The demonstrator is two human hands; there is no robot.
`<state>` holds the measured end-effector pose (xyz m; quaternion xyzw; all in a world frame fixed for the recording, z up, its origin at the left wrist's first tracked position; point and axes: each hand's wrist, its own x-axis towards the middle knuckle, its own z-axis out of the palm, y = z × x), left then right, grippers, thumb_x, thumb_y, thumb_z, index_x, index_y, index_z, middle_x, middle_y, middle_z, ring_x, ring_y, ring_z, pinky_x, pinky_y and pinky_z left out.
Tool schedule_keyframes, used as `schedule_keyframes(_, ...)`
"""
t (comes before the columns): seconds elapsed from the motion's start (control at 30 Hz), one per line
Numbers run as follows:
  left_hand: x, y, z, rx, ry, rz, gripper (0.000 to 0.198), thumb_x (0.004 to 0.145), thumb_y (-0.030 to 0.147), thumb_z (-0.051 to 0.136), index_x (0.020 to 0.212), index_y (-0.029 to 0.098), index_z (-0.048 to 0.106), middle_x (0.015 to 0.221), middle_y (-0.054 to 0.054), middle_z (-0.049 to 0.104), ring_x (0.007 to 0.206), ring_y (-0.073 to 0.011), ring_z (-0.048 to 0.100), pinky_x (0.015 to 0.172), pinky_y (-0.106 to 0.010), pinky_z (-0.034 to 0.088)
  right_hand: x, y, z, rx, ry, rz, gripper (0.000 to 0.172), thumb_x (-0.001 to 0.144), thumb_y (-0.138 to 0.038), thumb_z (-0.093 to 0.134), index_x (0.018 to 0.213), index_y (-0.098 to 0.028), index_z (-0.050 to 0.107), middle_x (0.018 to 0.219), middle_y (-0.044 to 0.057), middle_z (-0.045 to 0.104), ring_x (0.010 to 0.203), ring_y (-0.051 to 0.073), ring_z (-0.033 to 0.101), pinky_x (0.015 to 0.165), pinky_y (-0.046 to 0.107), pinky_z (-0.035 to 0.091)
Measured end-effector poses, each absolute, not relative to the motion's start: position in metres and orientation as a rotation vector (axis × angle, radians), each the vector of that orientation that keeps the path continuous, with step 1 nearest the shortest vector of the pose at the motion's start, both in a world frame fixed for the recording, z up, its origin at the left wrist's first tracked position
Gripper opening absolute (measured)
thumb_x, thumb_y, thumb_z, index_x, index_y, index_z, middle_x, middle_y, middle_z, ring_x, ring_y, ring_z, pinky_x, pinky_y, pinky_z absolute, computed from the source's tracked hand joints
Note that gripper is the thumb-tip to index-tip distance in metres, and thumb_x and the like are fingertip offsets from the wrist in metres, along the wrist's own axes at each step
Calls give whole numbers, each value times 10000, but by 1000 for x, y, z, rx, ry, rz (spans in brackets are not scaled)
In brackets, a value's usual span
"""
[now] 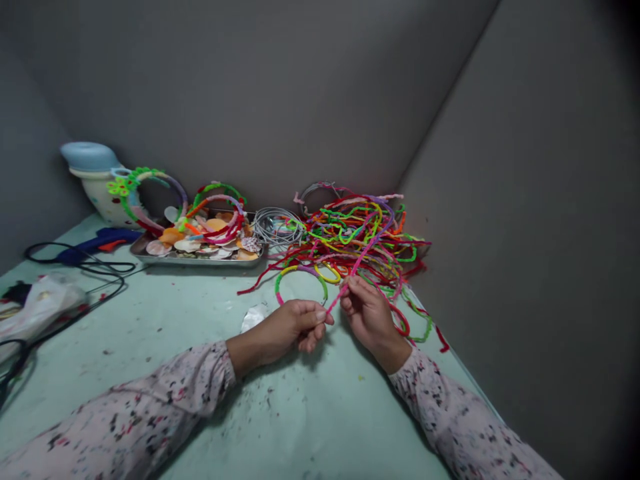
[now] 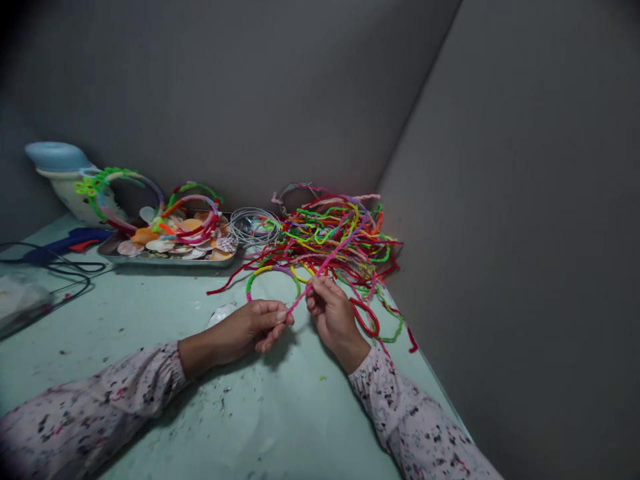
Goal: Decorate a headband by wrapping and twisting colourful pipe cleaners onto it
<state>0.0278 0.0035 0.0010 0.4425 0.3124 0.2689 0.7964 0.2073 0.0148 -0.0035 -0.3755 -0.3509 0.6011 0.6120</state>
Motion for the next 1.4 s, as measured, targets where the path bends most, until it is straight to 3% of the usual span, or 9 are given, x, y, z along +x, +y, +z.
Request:
schedule_keyframes(0.13, 26, 2, 1, 868, 623, 543, 247, 802, 345, 697, 862, 111, 643, 569, 39, 551, 403, -25, 446, 405, -150, 309, 208, 14, -4, -851, -835, 1390, 204, 709, -329, 760, 747, -195, 610, 655, -44, 532, 503, 62, 456, 437, 168, 367)
schedule_keyframes(0.33, 27, 0, -1, 859, 627, 574, 244, 792, 331, 715, 847, 108, 634, 724, -33, 677, 443, -36, 522, 426, -156, 365, 207, 12, -4, -916, -984, 1300, 257, 780, -427, 698, 750, -197, 587, 632, -43, 543, 495, 71, 464, 434, 186, 328)
schedule_keyframes(0.77, 30, 0, -12, 951, 609, 553, 280, 868, 376, 613, 794, 108, 582, 775, -98, 720, 469, -71, 587, 405, -164, 348, 225, 23, 17, -918, -875, 1112, 251, 722, -390, 733, 733, -210, 558, 618, -57, 499, 477, 72, 447, 415, 202, 324)
schedule_keyframes(1.07, 30, -3, -7, 988, 581, 486, 287, 860, 410, 617, 842, 125, 581, 719, -67, 697, 489, -89, 604, 420, -177, 330, 228, 29, 10, -840, -705, 1261, 232, 676, -303, 776, 715, -209, 567, 658, -70, 550, 489, 54, 462, 435, 184, 390)
schedule_keyframes(1.4, 29, -5, -5, 1042, 600, 460, 254, 841, 371, 651, 855, 128, 580, 744, -34, 664, 502, -53, 569, 458, -165, 361, 224, 26, 6, -848, -771, 1266, 192, 722, -328, 755, 737, -210, 604, 658, -55, 546, 516, 67, 462, 448, 175, 391)
